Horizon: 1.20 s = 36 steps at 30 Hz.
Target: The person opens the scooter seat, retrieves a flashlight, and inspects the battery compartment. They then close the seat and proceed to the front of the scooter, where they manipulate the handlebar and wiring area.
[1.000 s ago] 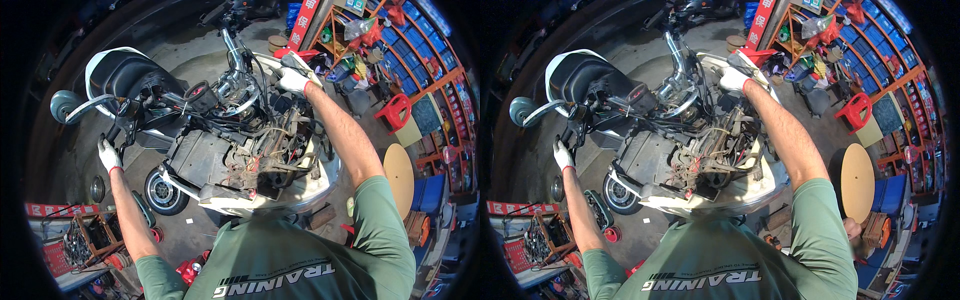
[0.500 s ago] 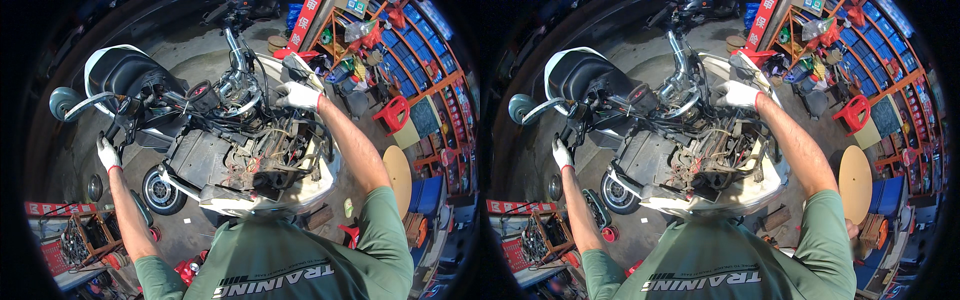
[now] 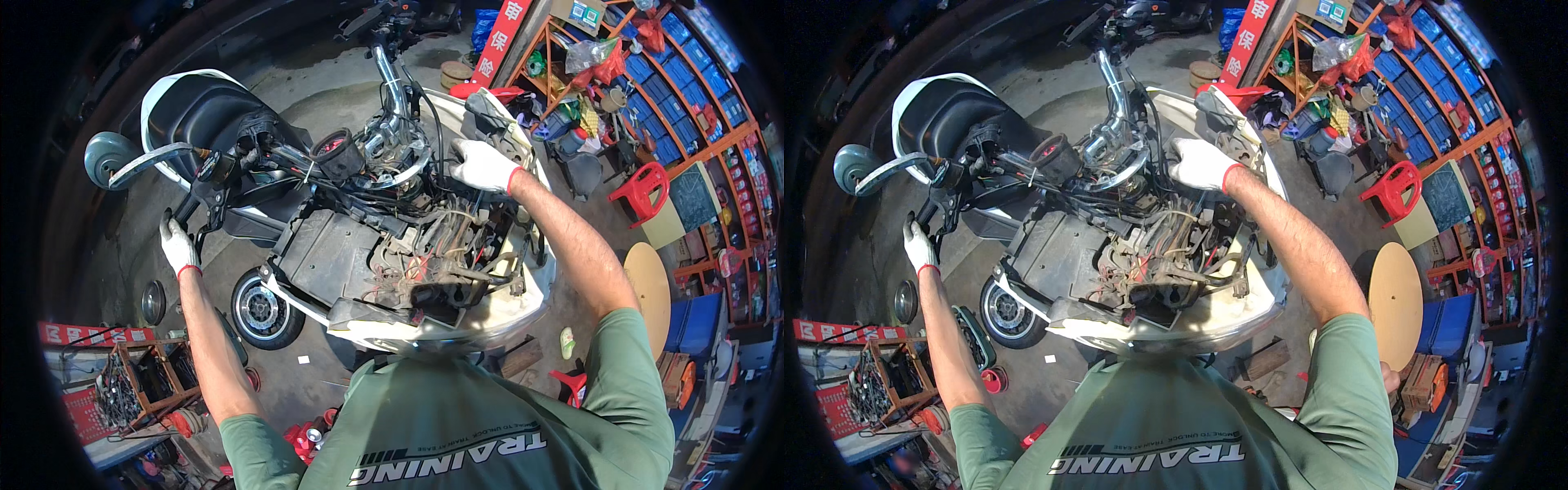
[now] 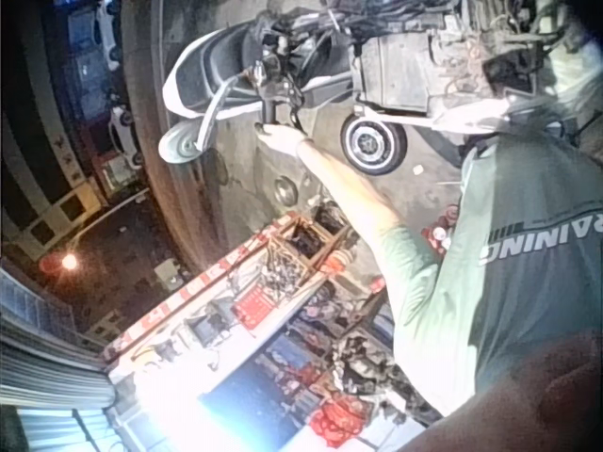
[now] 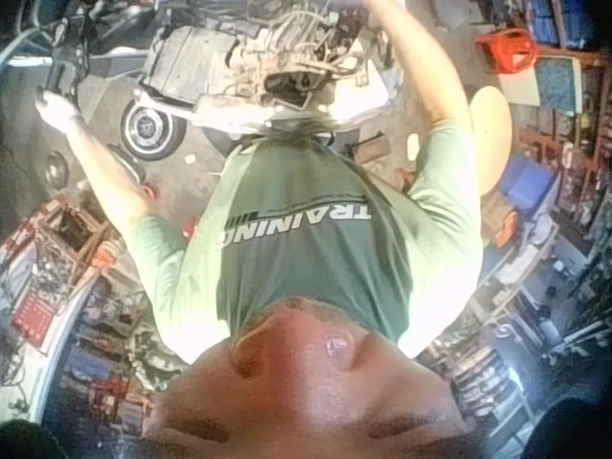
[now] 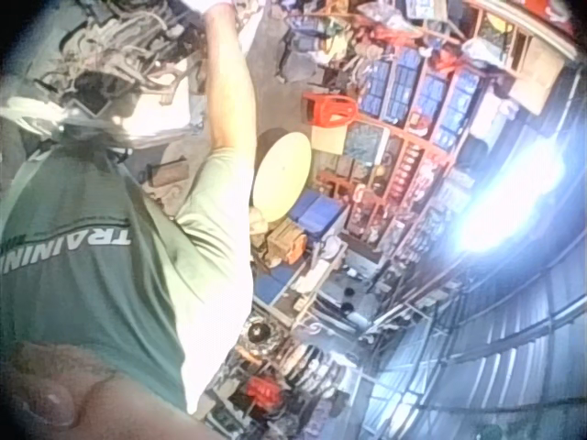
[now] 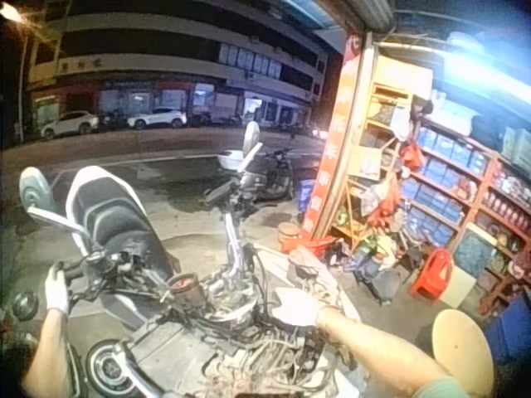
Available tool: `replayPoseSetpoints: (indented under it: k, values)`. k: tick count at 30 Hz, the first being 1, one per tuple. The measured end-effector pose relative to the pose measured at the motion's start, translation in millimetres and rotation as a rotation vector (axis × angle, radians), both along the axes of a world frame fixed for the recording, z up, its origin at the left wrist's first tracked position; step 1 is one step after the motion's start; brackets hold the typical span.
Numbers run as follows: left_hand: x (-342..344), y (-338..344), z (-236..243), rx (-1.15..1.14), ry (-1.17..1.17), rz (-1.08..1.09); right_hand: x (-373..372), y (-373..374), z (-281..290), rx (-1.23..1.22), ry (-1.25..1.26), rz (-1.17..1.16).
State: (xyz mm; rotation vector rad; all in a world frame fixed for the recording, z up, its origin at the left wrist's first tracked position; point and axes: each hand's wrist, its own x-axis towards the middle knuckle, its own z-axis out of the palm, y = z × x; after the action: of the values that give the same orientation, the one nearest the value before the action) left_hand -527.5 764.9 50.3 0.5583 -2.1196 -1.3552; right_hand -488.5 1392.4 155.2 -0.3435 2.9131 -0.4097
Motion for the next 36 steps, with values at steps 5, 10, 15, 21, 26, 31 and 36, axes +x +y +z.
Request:
replayPoseSetpoints:
  k: [5,10,15,21,26,31,36]
  values:
    - [-4.1,1.2,1.0,-0.010,-0.005,-0.006,9.3,-0.3,-0.2,0.075,-0.142,0.145]
    - [-7.4,-13.7,-9.7,-0.058,0.055,-0.020,3.1,-20.3,-6.3,0.188,-0.175,0.172]
    - [-8.5,-27.8,-12.9,-0.079,0.082,-0.024,-4.1,4.1,-13.0,-0.007,0.000,0.162]
    - [-11.0,-27.3,-12.2,-0.035,0.072,-0.069,-9.3,29.5,4.6,-0.291,-0.055,0.011]
    - [-12.2,-20.1,-9.6,-0.004,0.060,-0.083,-6.8,48.0,-14.4,-0.540,-0.059,-0.087]
    - [-11.8,-15.8,-6.8,0.030,0.035,-0.054,2.7,43.3,-19.6,-0.786,-0.133,-0.076]
    - [-11.0,-20.4,-4.4,0.041,0.035,-0.062,5.4,38.9,-6.4,-0.641,-0.094,0.020]
